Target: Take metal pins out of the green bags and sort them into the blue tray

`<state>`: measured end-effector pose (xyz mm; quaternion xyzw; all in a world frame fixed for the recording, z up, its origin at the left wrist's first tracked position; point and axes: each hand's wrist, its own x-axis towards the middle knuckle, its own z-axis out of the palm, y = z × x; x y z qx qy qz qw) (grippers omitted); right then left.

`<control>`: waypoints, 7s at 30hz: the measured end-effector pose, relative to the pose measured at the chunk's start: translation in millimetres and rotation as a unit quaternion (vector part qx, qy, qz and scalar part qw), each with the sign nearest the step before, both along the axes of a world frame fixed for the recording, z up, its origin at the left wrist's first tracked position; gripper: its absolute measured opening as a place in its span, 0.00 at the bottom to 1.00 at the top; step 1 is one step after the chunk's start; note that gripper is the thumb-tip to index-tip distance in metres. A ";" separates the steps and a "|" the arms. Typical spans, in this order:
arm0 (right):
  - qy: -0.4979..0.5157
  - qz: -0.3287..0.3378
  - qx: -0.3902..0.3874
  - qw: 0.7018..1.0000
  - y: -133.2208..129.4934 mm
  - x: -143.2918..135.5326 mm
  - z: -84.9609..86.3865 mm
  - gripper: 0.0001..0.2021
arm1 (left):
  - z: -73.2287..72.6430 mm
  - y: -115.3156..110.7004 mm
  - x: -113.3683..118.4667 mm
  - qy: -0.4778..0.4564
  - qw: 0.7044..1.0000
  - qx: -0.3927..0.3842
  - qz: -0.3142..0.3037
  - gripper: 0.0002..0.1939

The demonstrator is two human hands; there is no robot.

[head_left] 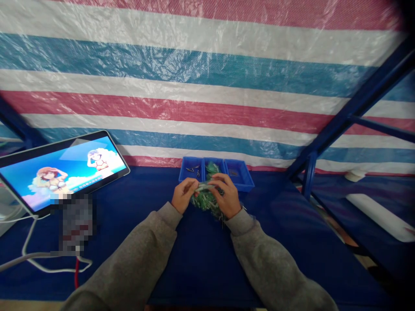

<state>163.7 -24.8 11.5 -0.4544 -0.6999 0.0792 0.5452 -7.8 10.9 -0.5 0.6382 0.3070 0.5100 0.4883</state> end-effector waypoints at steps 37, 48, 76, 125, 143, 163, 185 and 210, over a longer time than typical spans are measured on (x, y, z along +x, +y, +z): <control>0.025 0.025 -0.094 0.995 -6.6 -2.1 0.9 0.13 | -2.9 0.3 0.0 0.006 0.999 -0.023 0.035 0.18; 0.003 -0.004 -0.041 0.999 -3.0 -3.1 1.1 0.07 | -2.3 2.7 -1.4 0.006 0.998 0.027 0.057 0.25; 0.038 0.017 -0.037 0.998 -6.3 -0.3 5.8 0.13 | 2.7 -0.3 1.1 -0.040 0.997 -0.062 -0.006 0.21; 0.001 0.017 0.011 1.000 -2.7 0.8 4.9 0.06 | 3.1 0.3 1.4 -0.055 0.995 -0.063 -0.061 0.19; -0.026 0.030 0.041 0.998 -6.2 -0.9 4.9 0.12 | 7.9 -2.2 1.2 -0.067 0.996 -0.063 -0.009 0.22; -0.024 0.044 0.023 0.999 -5.5 -0.6 7.0 0.11 | 9.4 -2.9 2.1 -0.055 0.995 -0.070 -0.055 0.19; 0.013 0.060 0.007 0.998 -5.7 2.6 7.1 0.15 | 9.3 -3.3 1.6 -0.068 0.996 -0.042 0.030 0.11; 0.052 0.026 0.005 0.998 1.2 3.3 1.3 0.05 | 4.0 1.9 2.0 -0.085 0.992 -0.070 -0.060 0.16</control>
